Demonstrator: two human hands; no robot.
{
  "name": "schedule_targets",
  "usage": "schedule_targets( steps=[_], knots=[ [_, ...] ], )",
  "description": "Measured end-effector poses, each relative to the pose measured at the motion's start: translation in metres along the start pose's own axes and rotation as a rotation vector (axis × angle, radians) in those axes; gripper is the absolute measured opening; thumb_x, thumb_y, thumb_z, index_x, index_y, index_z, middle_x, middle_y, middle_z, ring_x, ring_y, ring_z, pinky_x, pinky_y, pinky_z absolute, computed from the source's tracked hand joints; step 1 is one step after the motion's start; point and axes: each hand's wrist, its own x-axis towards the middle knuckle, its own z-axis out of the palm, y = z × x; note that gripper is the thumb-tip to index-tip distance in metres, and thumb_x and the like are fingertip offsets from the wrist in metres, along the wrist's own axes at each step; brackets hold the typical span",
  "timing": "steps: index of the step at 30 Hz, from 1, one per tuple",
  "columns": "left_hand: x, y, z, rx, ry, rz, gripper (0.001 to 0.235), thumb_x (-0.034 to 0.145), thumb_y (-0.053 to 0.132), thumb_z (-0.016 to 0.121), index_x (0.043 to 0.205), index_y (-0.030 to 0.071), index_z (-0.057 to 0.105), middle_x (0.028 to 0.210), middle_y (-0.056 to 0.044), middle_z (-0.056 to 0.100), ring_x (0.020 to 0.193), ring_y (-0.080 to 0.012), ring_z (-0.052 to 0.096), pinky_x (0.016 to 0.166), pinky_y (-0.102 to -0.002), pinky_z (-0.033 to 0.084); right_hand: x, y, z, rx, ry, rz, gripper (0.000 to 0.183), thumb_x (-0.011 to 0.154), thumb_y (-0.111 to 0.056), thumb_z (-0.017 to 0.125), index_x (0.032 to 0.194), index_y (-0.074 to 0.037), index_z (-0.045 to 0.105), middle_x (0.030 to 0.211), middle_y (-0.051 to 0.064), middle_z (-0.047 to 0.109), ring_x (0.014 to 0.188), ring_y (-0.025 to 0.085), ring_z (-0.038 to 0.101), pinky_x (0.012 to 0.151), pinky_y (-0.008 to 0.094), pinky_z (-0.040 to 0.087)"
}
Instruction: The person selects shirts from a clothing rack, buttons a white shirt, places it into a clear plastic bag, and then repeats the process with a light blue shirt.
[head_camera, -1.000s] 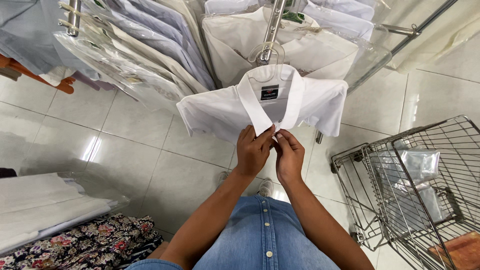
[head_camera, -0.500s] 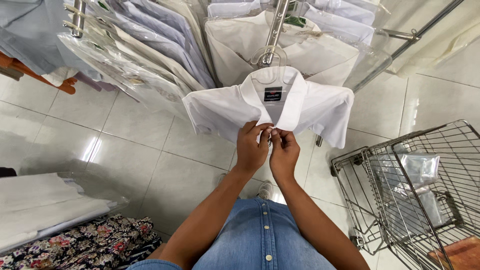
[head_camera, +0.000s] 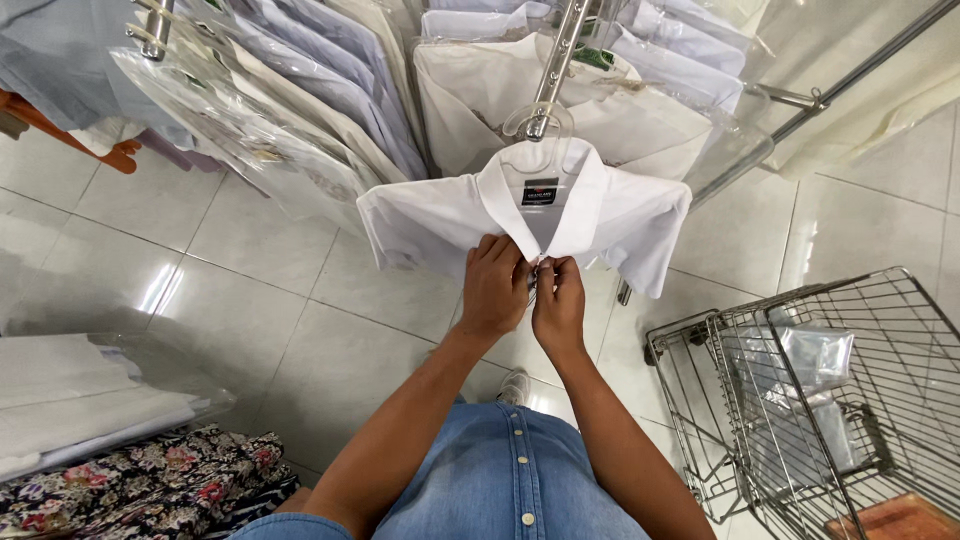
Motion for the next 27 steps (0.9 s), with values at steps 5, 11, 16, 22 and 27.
schedule_targets(
  steps=[5, 11, 16, 22, 27],
  knots=[
    [0.001, 0.010, 0.008, -0.619, -0.079, -0.583, 0.014, 0.097, 0.014, 0.063, 0.104, 0.005, 0.071, 0.095, -0.011, 0.060, 0.096, -0.0257, 0.058, 0.089, -0.037, 0.044, 0.010, 0.027, -0.002, -0.091, 0.037, -0.235, 0.008, 0.107, -0.009, 0.051, 0.102, -0.003, 0.054, 0.088, 0.015, 0.055, 0.088, 0.034, 0.059, 0.086, 0.043, 0.047],
    [0.014, 0.013, -0.021, -0.386, 0.035, -0.163, 0.012, 0.086, 0.003, 0.077, 0.096, 0.010, 0.077, 0.074, -0.006, 0.065, 0.066, -0.0203, 0.061, 0.063, -0.032, 0.048, 0.013, 0.031, 0.006, 0.262, 0.025, -0.059, 0.011, 0.109, -0.009, 0.045, 0.100, -0.005, 0.051, 0.090, 0.002, 0.048, 0.090, 0.015, 0.048, 0.083, 0.033, 0.041],
    [0.010, -0.022, -0.022, -0.529, 0.108, -0.347, 0.015, 0.088, 0.002, 0.063, 0.096, 0.010, 0.074, 0.077, -0.006, 0.068, 0.071, -0.0151, 0.060, 0.066, -0.030, 0.046, 0.014, 0.060, -0.002, 0.320, 0.137, 0.140, 0.023, 0.089, 0.006, 0.058, 0.107, -0.007, 0.055, 0.099, 0.004, 0.055, 0.098, 0.018, 0.054, 0.092, 0.035, 0.046],
    [0.034, -0.022, -0.032, -0.557, -0.078, -0.701, 0.062, 0.082, 0.042, 0.089, 0.127, 0.008, 0.063, 0.107, -0.007, 0.077, 0.088, -0.0117, 0.063, 0.077, -0.028, 0.052, 0.046, 0.035, -0.033, -0.099, 0.276, -0.076, 0.032, 0.082, 0.004, 0.066, 0.105, -0.011, 0.049, 0.098, 0.007, 0.051, 0.093, 0.023, 0.054, 0.084, 0.035, 0.042],
    [0.057, -0.061, -0.017, -0.272, -0.021, -0.514, 0.011, 0.091, 0.015, 0.077, 0.101, 0.010, 0.077, 0.093, -0.011, 0.078, 0.082, -0.0255, 0.074, 0.071, -0.036, 0.057, 0.123, -0.011, -0.056, -0.621, 0.166, -0.859, 0.056, 0.100, -0.041, 0.069, 0.141, -0.006, 0.055, 0.138, 0.016, 0.055, 0.136, 0.031, 0.049, 0.109, 0.044, 0.018]
  ],
)
